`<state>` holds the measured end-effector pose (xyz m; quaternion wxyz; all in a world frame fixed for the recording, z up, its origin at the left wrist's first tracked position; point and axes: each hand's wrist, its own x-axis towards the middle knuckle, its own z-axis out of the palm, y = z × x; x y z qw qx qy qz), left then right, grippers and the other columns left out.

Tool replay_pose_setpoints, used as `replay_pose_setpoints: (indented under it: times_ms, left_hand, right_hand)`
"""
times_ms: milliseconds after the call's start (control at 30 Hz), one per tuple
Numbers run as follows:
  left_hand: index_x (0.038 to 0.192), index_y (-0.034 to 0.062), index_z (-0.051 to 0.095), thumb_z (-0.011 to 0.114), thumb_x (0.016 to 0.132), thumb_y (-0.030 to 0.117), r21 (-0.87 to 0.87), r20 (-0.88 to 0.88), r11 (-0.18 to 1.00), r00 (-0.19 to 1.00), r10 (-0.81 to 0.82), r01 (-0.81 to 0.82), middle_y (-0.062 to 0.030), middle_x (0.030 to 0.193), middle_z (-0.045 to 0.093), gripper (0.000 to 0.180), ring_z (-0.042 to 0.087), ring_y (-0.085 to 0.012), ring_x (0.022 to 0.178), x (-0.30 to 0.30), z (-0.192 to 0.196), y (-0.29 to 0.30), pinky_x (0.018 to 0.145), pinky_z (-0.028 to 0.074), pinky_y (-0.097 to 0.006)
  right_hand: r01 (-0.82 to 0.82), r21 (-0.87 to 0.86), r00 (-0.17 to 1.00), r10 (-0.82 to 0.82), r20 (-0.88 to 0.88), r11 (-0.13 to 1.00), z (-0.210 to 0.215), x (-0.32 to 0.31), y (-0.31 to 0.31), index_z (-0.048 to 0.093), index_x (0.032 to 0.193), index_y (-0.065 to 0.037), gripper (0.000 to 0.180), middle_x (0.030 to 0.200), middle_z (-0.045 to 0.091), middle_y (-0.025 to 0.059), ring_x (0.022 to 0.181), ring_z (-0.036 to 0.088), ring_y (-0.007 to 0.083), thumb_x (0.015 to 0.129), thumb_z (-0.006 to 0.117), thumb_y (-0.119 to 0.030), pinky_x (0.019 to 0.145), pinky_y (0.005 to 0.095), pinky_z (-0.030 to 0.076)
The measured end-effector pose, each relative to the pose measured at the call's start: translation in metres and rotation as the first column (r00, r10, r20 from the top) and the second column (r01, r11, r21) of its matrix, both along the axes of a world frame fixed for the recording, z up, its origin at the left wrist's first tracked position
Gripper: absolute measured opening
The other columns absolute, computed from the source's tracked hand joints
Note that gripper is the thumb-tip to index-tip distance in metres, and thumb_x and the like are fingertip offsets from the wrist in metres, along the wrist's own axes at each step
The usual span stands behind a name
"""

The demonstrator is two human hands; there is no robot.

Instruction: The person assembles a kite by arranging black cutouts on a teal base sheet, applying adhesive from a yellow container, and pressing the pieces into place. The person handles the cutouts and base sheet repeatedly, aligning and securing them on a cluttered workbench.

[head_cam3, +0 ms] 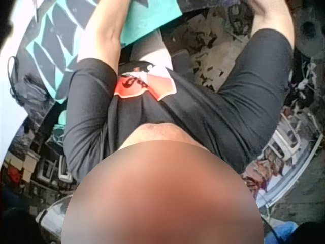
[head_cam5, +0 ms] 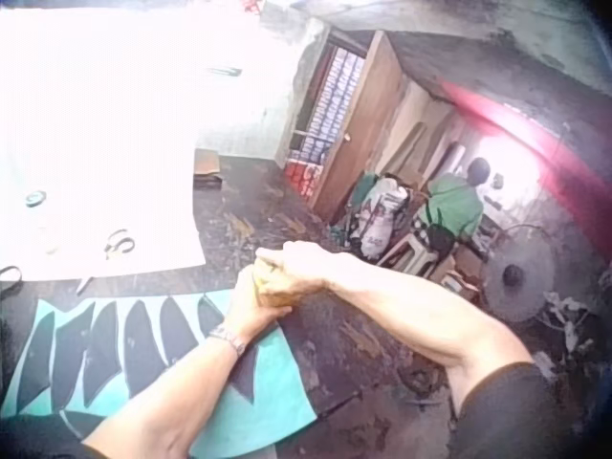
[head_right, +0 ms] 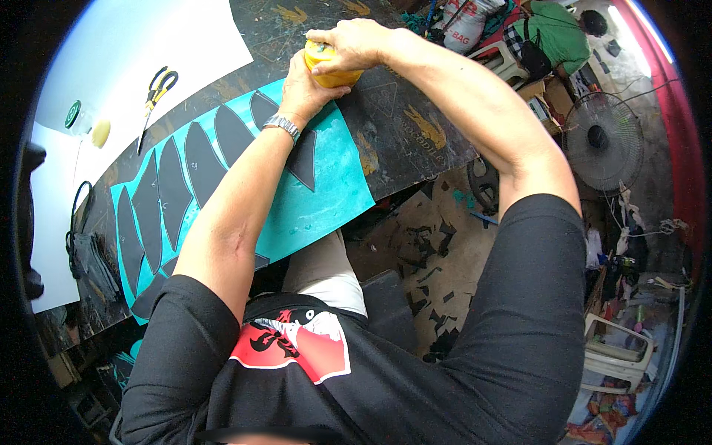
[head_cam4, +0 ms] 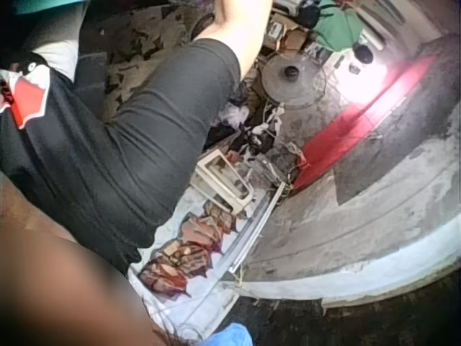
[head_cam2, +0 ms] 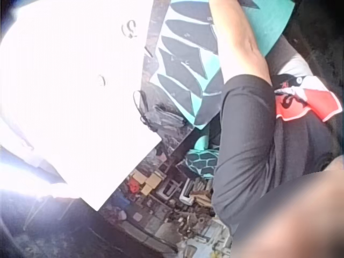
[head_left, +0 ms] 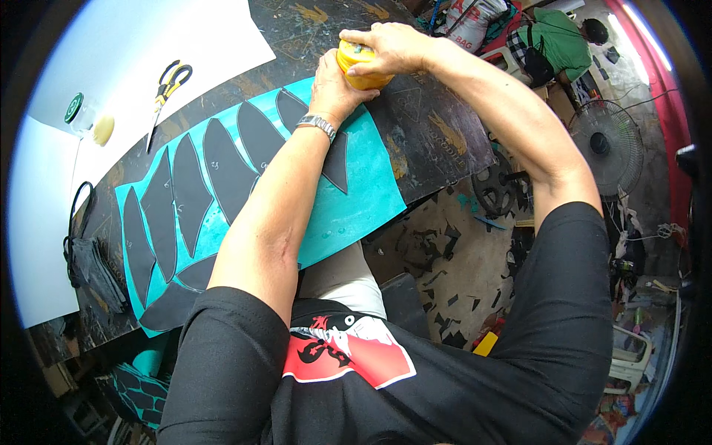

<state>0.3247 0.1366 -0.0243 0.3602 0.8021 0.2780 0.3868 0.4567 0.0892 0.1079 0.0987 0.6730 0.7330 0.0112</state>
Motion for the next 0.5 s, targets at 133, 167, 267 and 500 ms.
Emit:
replay_pose_setpoints:
  times_ms: [133,167,267,500]
  left_hand:
    - [0.134,0.0054,0.045,0.096,0.056,0.029,0.101,-0.031,0.994,0.999,-0.03,0.033,-0.0164,0.13,0.053,0.096,0.052,-0.0352,0.123,0.0,0.003,-0.003,0.108,0.042,-0.041]
    - [0.134,0.0057,0.045,0.096,0.056,0.029,0.093,-0.041,0.995,0.998,-0.043,0.047,-0.0167,0.129,0.054,0.095,0.052,-0.0354,0.122,-0.001,0.003,-0.004,0.107,0.042,-0.041]
    - [0.132,0.0069,0.049,0.095,0.057,0.03,0.097,-0.022,0.994,0.999,-0.039,0.041,-0.0173,0.125,0.058,0.091,0.055,-0.0357,0.119,-0.001,0.002,-0.004,0.104,0.044,-0.043]
    - [0.124,0.0079,0.051,0.095,0.055,0.034,0.077,-0.02,0.997,1.0,-0.011,0.013,-0.0145,0.115,0.06,0.086,0.056,-0.0355,0.112,0.002,-0.004,-0.001,0.098,0.046,-0.044]
  right_hand:
    - [0.074,-0.093,0.967,-0.094,-0.236,0.993,0.023,0.017,-0.006,0.054,0.141,-0.011,0.084,0.121,0.067,0.0162,0.11,0.066,0.0309,0.081,0.066,-0.069,0.099,0.0387,0.052]
    - [0.115,-0.094,0.946,-0.138,-0.293,0.989,0.022,0.019,-0.008,0.054,0.141,-0.011,0.086,0.125,0.065,0.0165,0.115,0.063,0.0313,0.08,0.066,-0.07,0.102,0.0397,0.05]
    - [0.277,-0.055,0.805,-0.263,-0.532,0.959,0.008,0.019,-0.014,0.054,0.142,-0.013,0.088,0.134,0.061,0.0148,0.13,0.054,0.0295,0.077,0.067,-0.071,0.112,0.0406,0.04]
    - [0.471,-0.171,-0.352,0.007,-0.936,0.866,-0.021,0.064,-0.033,0.055,0.124,-0.003,0.069,0.094,0.069,0.0177,0.07,0.068,0.0265,0.094,0.05,-0.064,0.055,0.0293,0.055]
